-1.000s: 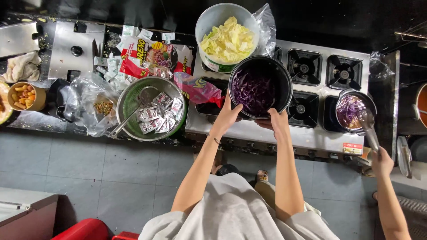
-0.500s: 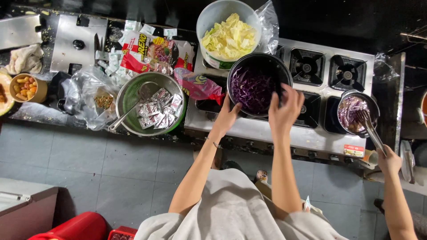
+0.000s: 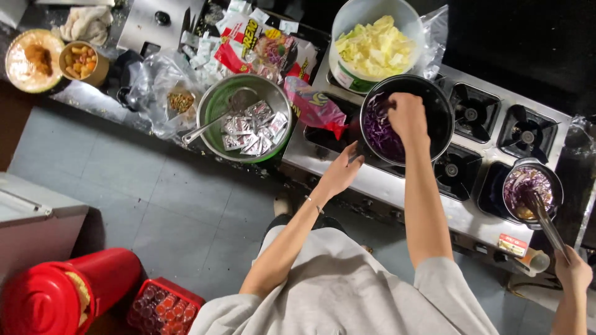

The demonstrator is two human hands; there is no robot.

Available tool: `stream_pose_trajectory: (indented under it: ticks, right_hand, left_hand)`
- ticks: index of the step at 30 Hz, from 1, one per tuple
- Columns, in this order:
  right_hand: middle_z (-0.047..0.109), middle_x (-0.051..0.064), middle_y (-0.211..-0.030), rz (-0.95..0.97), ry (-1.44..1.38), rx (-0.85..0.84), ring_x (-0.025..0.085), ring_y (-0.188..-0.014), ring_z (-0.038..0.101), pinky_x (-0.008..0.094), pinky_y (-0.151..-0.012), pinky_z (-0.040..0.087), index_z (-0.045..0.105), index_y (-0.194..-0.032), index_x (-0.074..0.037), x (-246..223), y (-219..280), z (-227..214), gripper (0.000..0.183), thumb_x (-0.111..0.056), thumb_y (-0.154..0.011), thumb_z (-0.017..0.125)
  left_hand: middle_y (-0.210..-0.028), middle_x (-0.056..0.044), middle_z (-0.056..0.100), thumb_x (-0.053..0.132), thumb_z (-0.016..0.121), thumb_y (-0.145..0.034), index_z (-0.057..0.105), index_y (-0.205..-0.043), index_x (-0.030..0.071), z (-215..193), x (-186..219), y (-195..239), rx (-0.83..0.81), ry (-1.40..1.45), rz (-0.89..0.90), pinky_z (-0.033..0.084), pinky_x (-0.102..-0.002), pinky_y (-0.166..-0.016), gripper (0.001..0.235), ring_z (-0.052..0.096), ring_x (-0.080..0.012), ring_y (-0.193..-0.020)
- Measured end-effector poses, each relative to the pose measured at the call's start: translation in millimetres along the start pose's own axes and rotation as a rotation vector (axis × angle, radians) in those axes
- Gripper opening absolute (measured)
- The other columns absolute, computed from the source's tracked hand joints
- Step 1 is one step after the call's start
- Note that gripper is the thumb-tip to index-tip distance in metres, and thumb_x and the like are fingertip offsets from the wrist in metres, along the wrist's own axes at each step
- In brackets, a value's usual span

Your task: The person takes a bowl of shredded purple cabbage from a refrigerator and carries it to a gas stove. They add the cabbage into a small pot of simmering broth, stir it with tongs, then place a block of instant noodles into the pot and continue stirring as it cooks.

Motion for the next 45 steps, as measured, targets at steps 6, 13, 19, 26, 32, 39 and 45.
stream_pose_trajectory:
  ticks: [6,13,19,26,32,39,45]
  right_hand:
    - [0.075,0.014,-0.093,-0.002,-0.191,0.328,0.023,-0.081,0.073,0.036,-0.077,0.057,0.074,-0.101,-0.001,0.1,38.0,-67.8,0.01,-0.001,-0.092,0.079]
    - [0.072,0.012,-0.094,0.126,-0.517,0.465,0.016,-0.082,0.071,0.028,-0.074,0.057,0.066,-0.104,0.003,-2.0,106.0,-89.9,0.009,0.005,-0.099,0.074]
    - [0.072,0.011,-0.099,0.313,-1.122,0.598,0.014,-0.083,0.073,0.026,-0.076,0.062,0.064,-0.103,0.001,-15.9,144.8,-75.2,0.005,0.003,-0.102,0.068]
    - [0.072,0.01,-0.099,0.225,-1.128,0.284,0.013,-0.085,0.071,0.027,-0.08,0.061,0.064,-0.105,0.001,-77.9,123.4,-33.5,0.006,0.002,-0.1,0.068]
    - [0.073,0.007,-0.099,0.122,-0.993,0.087,0.008,-0.086,0.067,0.022,-0.08,0.055,0.068,-0.11,0.003,-156.1,108.2,-24.5,0.012,-0.001,-0.098,0.07]
    - [0.075,0.006,-0.095,-0.029,-0.587,0.026,0.01,-0.081,0.07,0.025,-0.074,0.054,0.075,-0.11,-0.002,-222.5,98.9,-28.6,0.017,-0.003,-0.093,0.073]
    - [0.072,0.011,-0.092,-0.08,-0.441,0.123,0.018,-0.077,0.071,0.029,-0.071,0.054,0.073,-0.103,0.0,-241.3,99.4,-37.9,0.012,-0.003,-0.091,0.075]
  left_hand:
    - [-0.148,-0.018,0.056,0.041,0.051,-0.099,0.039,-0.156,0.013,-17.5,-3.3,9.7,0.048,-0.055,-0.075,0.043,-0.039,-0.11,0.064,0.056,-0.0356,-0.135]
    - [-0.15,-0.016,0.056,0.039,0.05,-0.101,0.042,-0.154,0.012,-36.2,14.8,20.3,0.059,-0.012,-0.062,0.046,-0.04,-0.107,0.059,0.056,-0.0335,-0.134]
    - [-0.15,-0.015,0.057,0.032,0.055,-0.105,0.044,-0.153,0.007,-56.5,63.3,36.3,0.088,0.162,0.182,0.048,-0.038,-0.108,0.055,0.058,-0.0292,-0.136]
    - [-0.131,-0.015,0.066,0.023,0.063,-0.104,0.059,-0.141,0.005,-86.2,126.5,68.0,0.216,0.019,0.468,0.051,-0.036,-0.098,0.041,0.064,-0.0269,-0.117]
    - [-0.09,-0.008,0.074,0.011,0.064,-0.101,0.069,-0.12,0.0,-115.6,105.0,71.8,0.242,0.244,0.299,0.055,-0.028,-0.068,0.022,0.066,-0.0114,-0.075]
    - [-0.093,-0.013,0.075,0.008,0.068,-0.097,0.069,-0.108,-0.002,-160.0,118.4,85.0,0.318,0.05,0.394,0.056,-0.031,-0.07,0.015,0.072,-0.0199,-0.081]
    - [-0.09,-0.017,0.07,0.008,0.072,-0.09,0.072,-0.099,0.0,-176.1,133.3,93.0,0.44,-0.133,0.449,0.055,-0.038,-0.069,0.012,0.07,-0.0328,-0.078]
Point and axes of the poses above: each hand's wrist, its own y-axis away from the middle knuckle, its own z-axis out of the palm, x = y × z, the point moved 9 cm from there along -y, towards the middle knuckle
